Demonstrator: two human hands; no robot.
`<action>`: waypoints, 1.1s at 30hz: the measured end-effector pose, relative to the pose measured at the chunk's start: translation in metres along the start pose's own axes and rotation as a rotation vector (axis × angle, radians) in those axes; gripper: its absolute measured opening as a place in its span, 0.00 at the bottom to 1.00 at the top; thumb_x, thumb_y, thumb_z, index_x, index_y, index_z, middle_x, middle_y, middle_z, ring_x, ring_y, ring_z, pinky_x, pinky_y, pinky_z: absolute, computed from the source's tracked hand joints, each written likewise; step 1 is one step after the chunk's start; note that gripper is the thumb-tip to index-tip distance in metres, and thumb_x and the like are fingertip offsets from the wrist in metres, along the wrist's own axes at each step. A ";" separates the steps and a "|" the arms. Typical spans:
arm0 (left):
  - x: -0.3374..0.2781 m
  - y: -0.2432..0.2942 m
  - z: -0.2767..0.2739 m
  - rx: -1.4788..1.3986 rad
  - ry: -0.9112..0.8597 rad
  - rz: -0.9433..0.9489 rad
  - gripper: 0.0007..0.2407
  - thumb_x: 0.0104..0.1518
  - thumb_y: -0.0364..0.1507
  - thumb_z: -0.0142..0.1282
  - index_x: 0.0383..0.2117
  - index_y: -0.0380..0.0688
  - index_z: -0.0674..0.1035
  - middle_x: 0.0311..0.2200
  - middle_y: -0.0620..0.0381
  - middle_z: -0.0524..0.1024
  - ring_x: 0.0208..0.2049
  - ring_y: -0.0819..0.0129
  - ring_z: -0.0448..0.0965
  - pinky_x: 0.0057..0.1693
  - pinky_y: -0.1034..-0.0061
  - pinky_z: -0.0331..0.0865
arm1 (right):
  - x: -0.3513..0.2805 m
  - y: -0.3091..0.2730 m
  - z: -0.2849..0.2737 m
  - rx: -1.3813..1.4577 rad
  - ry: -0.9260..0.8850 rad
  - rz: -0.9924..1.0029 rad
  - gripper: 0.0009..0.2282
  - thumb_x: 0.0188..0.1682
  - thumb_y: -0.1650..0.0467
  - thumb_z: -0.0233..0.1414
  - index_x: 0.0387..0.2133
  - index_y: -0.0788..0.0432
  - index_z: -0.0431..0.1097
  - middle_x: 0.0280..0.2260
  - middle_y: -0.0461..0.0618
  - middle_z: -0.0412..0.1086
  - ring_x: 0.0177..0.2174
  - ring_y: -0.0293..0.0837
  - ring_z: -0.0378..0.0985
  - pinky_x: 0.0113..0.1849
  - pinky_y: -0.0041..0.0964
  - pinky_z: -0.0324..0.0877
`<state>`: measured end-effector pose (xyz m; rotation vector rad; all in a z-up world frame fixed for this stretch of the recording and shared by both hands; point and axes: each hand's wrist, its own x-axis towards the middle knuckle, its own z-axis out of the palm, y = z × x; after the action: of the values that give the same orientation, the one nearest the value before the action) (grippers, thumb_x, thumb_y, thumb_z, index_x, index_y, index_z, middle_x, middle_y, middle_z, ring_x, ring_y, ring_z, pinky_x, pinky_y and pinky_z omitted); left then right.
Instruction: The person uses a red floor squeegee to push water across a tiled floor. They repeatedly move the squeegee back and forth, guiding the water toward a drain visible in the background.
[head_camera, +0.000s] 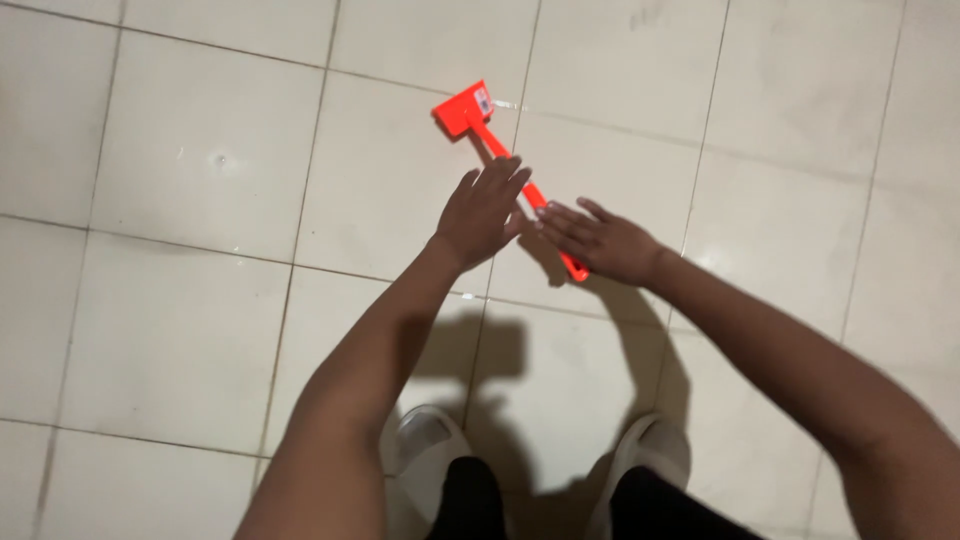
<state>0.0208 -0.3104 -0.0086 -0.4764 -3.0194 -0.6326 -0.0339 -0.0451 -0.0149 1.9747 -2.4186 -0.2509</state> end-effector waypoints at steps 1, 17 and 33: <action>0.000 -0.001 0.002 -0.002 -0.024 0.010 0.26 0.57 0.35 0.56 0.62 0.43 0.67 0.66 0.48 0.62 0.68 0.55 0.59 0.67 0.54 0.57 | 0.000 -0.007 0.000 0.020 -0.001 0.017 0.32 0.51 0.66 0.50 0.70 0.56 0.46 0.71 0.49 0.45 0.69 0.44 0.48 0.64 0.51 0.51; 0.007 0.003 -0.020 -0.048 0.170 0.134 0.19 0.51 0.27 0.60 0.52 0.39 0.76 0.55 0.49 0.72 0.58 0.57 0.71 0.53 0.61 0.68 | 0.007 -0.019 -0.029 -0.030 -0.103 0.085 0.31 0.50 0.67 0.49 0.69 0.54 0.47 0.71 0.48 0.45 0.69 0.43 0.46 0.64 0.51 0.50; -0.036 -0.059 -0.071 0.000 0.211 -0.327 0.26 0.54 0.31 0.62 0.61 0.40 0.70 0.65 0.47 0.63 0.63 0.55 0.67 0.62 0.59 0.63 | 0.142 -0.003 -0.039 -0.051 0.168 -0.145 0.32 0.52 0.63 0.51 0.70 0.56 0.48 0.70 0.50 0.50 0.67 0.46 0.53 0.65 0.50 0.51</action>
<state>0.0346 -0.4001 0.0306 0.0855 -2.9118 -0.6483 -0.0556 -0.1890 0.0101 2.0608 -2.1518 -0.1398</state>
